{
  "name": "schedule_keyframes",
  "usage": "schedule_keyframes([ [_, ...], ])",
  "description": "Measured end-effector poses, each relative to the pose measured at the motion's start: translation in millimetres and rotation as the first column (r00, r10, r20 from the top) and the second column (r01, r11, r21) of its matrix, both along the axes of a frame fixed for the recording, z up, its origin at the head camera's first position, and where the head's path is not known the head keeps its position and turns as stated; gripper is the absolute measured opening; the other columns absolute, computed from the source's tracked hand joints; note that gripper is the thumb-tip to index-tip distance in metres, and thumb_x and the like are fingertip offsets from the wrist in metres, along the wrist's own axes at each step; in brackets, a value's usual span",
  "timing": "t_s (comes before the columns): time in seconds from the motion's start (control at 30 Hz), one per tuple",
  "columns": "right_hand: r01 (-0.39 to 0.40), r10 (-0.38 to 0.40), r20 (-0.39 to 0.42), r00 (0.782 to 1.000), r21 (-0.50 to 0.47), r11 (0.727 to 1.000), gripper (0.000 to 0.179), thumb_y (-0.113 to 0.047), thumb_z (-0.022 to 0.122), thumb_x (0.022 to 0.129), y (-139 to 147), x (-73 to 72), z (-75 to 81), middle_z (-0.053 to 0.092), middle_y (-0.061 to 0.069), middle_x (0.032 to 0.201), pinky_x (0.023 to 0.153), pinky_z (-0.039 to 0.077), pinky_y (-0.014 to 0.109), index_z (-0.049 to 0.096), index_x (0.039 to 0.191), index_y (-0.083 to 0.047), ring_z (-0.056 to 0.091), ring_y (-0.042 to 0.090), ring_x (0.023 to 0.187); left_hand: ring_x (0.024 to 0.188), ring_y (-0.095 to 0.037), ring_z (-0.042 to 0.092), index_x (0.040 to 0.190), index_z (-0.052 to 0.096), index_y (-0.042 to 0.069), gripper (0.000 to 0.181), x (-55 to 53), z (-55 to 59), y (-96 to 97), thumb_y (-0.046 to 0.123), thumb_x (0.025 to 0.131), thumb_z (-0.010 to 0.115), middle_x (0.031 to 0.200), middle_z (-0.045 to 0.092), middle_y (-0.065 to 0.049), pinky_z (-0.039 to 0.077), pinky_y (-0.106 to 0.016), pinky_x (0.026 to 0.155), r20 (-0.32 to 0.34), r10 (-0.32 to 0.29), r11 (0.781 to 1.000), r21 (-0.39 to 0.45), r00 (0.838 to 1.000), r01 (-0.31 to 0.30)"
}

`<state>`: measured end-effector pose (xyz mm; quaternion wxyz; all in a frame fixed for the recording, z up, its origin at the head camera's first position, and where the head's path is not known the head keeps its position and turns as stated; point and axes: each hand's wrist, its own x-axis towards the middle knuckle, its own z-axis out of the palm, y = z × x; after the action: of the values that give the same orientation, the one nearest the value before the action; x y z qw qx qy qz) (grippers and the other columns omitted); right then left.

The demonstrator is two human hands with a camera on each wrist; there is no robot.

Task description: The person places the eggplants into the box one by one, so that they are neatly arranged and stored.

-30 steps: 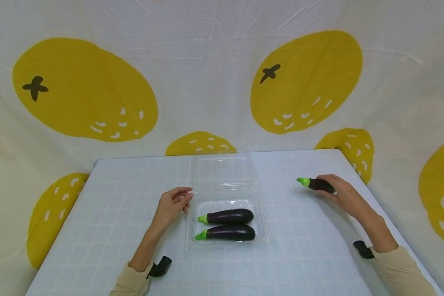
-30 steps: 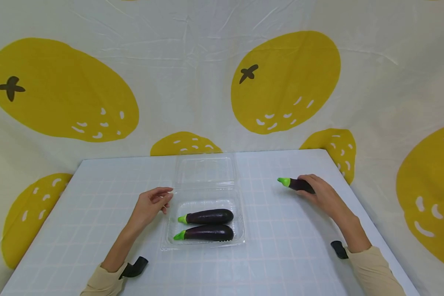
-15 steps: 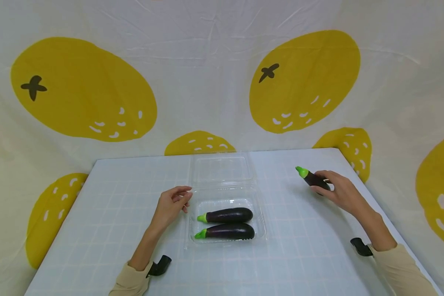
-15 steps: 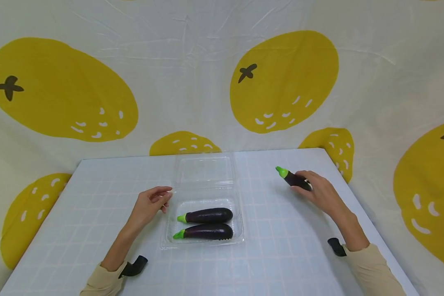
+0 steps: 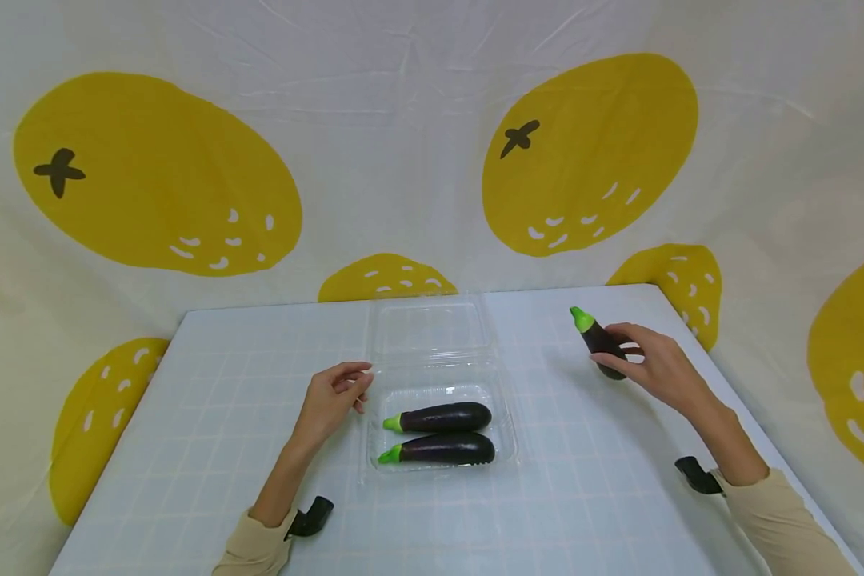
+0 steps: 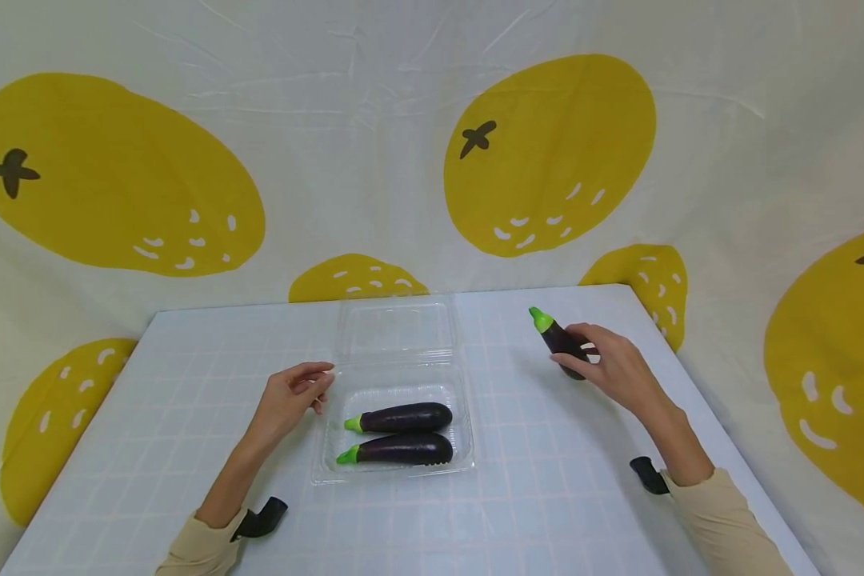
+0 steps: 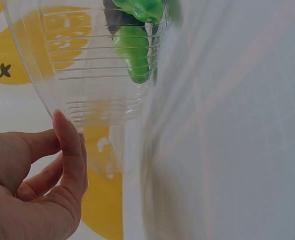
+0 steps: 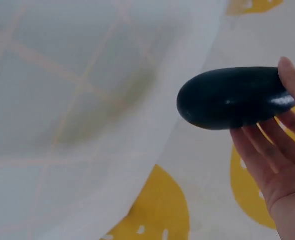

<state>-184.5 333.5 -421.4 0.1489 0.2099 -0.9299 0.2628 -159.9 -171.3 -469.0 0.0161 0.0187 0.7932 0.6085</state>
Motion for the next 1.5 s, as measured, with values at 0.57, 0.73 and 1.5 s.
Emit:
schedule_keyframes([
  [0.57,-0.064,0.064,0.0,0.998,-0.117,0.991,0.046,-0.006,0.088,0.081,-34,-0.2,13.6,0.072,0.017,0.112,0.076,0.06,0.041,0.068,0.121,0.002,0.072,0.03,0.092,0.061,-0.018,0.062,0.126,0.067,-0.005,0.033,-0.1,0.6,0.1,0.014,0.1,0.07,0.105,0.068,-0.025,0.058,-0.027,0.062,0.003,0.001,1.0,0.0,1.0,-0.001],
  [0.73,-0.08,0.082,0.007,0.997,-0.143,0.986,0.046,-0.008,0.089,0.08,-47,-0.4,16.6,0.072,0.016,0.112,0.076,0.061,0.036,0.068,0.12,0.001,0.072,0.027,0.092,0.062,-0.018,0.062,0.127,0.067,-0.005,0.034,0.6,0.2,0.0,0.015,0.1,0.07,0.106,0.068,-0.025,0.058,-0.027,0.063,0.012,-0.003,1.0,0.003,1.0,0.003],
  [1.5,-0.181,0.203,0.066,0.977,-0.248,0.952,0.042,-0.011,0.088,0.083,-100,-3.8,25.2,0.074,0.009,0.112,0.078,0.062,0.036,0.07,0.121,-0.004,0.072,0.024,0.095,0.062,-0.017,0.062,0.126,0.067,-0.004,0.031,0.5,0.6,-0.2,0.012,0.099,0.07,0.106,0.068,-0.026,0.058,-0.028,0.062,0.004,0.001,1.0,0.022,1.0,-0.001],
])
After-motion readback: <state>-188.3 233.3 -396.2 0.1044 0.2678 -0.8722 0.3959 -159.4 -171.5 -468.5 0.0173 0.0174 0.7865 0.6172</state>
